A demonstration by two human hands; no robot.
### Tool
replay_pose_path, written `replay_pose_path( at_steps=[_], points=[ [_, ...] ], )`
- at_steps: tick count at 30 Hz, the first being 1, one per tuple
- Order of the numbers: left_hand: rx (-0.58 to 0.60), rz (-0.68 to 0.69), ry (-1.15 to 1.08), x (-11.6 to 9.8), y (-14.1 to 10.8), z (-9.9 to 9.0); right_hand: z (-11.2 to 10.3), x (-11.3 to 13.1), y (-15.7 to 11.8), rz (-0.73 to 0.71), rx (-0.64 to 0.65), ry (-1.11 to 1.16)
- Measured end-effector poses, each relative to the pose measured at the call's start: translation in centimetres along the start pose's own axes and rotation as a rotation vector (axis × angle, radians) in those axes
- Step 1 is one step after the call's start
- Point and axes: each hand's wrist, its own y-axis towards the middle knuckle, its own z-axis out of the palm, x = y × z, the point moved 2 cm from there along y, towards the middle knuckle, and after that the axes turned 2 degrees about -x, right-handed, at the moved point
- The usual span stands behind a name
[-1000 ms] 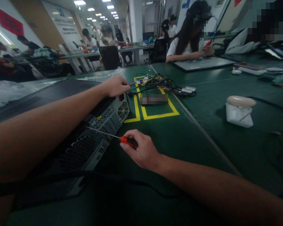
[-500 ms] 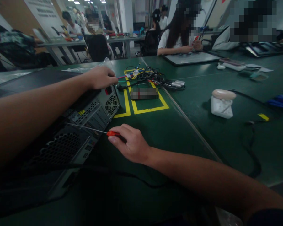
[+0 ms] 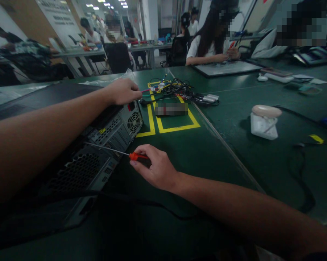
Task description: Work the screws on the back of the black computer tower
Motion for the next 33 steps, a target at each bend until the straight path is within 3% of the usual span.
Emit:
replay_pose_path(
  at_steps=[33],
  points=[
    [0.048,-0.004,0.011,-0.51,-0.28,-0.44,-0.11,0.19,-0.02,0.039,0.013,-0.002]
  ],
)
